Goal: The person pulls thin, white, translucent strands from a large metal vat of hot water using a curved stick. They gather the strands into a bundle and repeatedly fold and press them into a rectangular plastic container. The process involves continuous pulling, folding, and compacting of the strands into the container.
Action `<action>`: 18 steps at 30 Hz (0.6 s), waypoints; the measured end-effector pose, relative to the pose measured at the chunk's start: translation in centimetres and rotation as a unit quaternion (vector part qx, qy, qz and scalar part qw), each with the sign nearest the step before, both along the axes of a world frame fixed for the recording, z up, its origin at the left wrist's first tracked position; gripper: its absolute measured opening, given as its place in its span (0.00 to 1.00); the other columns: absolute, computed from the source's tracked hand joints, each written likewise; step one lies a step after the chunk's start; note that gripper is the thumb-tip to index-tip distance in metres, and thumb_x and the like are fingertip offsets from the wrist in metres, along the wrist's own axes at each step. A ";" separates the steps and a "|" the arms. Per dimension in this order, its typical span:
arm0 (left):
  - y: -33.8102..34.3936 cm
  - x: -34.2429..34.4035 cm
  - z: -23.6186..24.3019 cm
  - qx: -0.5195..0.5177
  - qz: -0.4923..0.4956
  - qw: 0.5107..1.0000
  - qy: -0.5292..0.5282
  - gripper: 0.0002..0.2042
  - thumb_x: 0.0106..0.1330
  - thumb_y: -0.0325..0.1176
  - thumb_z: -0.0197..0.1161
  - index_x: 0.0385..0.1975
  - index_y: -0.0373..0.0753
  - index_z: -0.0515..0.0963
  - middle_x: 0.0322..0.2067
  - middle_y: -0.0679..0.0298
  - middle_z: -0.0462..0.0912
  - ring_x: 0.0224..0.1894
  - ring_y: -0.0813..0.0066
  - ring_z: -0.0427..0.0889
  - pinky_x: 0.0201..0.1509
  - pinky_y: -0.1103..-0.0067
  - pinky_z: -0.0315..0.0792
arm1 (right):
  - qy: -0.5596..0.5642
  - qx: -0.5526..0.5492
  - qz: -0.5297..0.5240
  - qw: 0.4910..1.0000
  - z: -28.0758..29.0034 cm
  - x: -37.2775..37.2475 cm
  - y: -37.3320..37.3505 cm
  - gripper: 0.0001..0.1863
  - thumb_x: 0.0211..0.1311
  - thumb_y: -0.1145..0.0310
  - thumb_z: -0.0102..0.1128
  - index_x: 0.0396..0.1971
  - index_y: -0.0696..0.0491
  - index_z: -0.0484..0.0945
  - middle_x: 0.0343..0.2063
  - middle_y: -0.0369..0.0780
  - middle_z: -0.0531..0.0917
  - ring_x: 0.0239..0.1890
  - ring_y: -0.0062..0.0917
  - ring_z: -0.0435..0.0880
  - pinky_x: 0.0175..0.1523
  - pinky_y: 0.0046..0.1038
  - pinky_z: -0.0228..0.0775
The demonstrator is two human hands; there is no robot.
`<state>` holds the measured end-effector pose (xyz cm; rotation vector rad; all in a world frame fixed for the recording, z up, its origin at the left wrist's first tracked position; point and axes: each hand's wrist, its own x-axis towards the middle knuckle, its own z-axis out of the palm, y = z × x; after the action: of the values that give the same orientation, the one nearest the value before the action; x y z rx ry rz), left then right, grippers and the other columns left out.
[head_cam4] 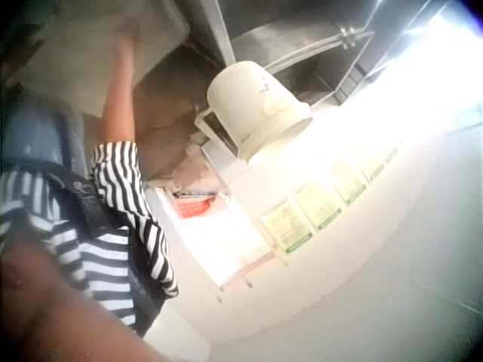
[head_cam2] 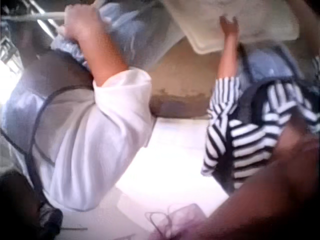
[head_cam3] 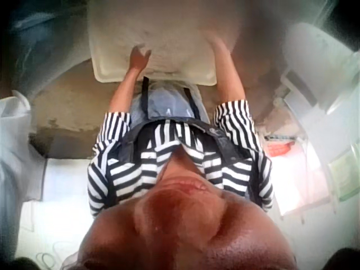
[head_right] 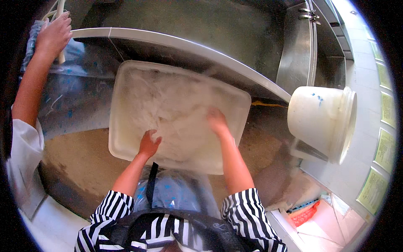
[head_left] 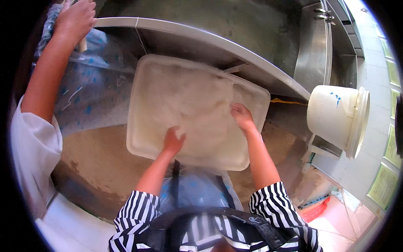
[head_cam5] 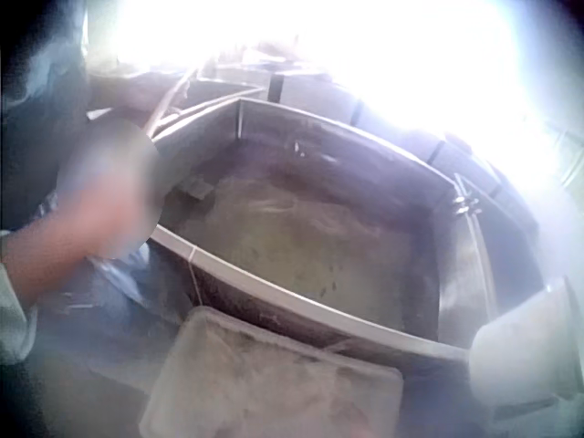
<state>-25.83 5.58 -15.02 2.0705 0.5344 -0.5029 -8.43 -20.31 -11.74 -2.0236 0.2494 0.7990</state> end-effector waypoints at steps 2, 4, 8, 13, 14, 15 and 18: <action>2.2 -0.6 -0.4 0.003 0.011 0.995 0.095 0.28 0.49 0.43 0.58 0.48 0.34 0.62 0.50 0.50 0.62 0.54 0.58 0.59 0.56 0.71 0.54 | -0.012 0.029 0.017 0.999 -0.4 1.0 1.5 0.20 0.49 0.68 0.53 0.44 0.56 0.67 0.40 0.37 0.73 0.43 0.22 0.69 0.48 0.22 0.59; 4.6 -0.4 -0.3 0.053 -0.003 0.986 0.158 0.29 0.50 0.44 0.58 0.49 0.32 0.61 0.51 0.51 0.62 0.54 0.60 0.60 0.56 0.73 0.55 | -0.017 0.034 0.039 0.999 -0.2 1.7 2.5 0.18 0.50 0.67 0.52 0.43 0.55 0.68 0.39 0.37 0.74 0.43 0.21 0.70 0.47 0.21 0.59; 7.1 10.5 14.1 -0.262 0.313 0.871 -0.274 0.19 0.59 0.37 0.49 0.47 0.33 0.60 0.46 0.54 0.67 0.49 0.70 0.66 0.52 0.79 0.58 | -0.066 -0.066 0.139 0.986 -1.8 -0.9 0.1 0.17 0.52 0.65 0.48 0.42 0.55 0.69 0.41 0.40 0.73 0.44 0.26 0.69 0.48 0.25 0.59; 3.8 12.7 14.7 -0.174 0.073 0.841 -0.507 0.15 0.59 0.36 0.49 0.42 0.34 0.65 0.36 0.58 0.73 0.40 0.72 0.71 0.45 0.79 0.63 | -0.157 -0.315 0.394 0.849 -8.6 -7.9 -5.9 0.18 0.47 0.67 0.50 0.40 0.57 0.70 0.38 0.48 0.74 0.41 0.35 0.72 0.46 0.29 0.63; 3.4 11.5 12.0 -0.168 0.097 0.924 -0.331 0.13 0.59 0.36 0.50 0.38 0.34 0.67 0.36 0.57 0.73 0.40 0.69 0.71 0.44 0.78 0.64 | -0.150 -0.299 0.280 0.900 -8.4 -8.9 -5.3 0.17 0.46 0.67 0.50 0.39 0.57 0.70 0.38 0.48 0.74 0.41 0.36 0.73 0.46 0.30 0.63; 2.8 9.9 8.7 -0.158 0.118 0.970 -0.143 0.12 0.58 0.37 0.50 0.35 0.34 0.69 0.36 0.57 0.73 0.39 0.67 0.72 0.42 0.78 0.65 | -0.138 -0.282 0.161 0.936 -7.7 -10.0 -5.2 0.17 0.45 0.67 0.50 0.38 0.58 0.70 0.37 0.48 0.74 0.40 0.36 0.73 0.45 0.30 0.64; 1.8 4.1 1.9 0.090 -0.113 0.984 0.101 0.11 0.57 0.35 0.51 0.31 0.33 0.70 0.35 0.54 0.73 0.39 0.62 0.72 0.42 0.77 0.65 | -0.183 -0.330 -0.001 0.926 -9.0 -13.0 -10.4 0.18 0.42 0.67 0.51 0.36 0.59 0.70 0.34 0.49 0.75 0.39 0.37 0.73 0.44 0.30 0.64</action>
<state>-21.77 7.41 -13.07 2.2820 0.4786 -0.8301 -21.48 -30.73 -20.69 -2.7565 0.3348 0.3279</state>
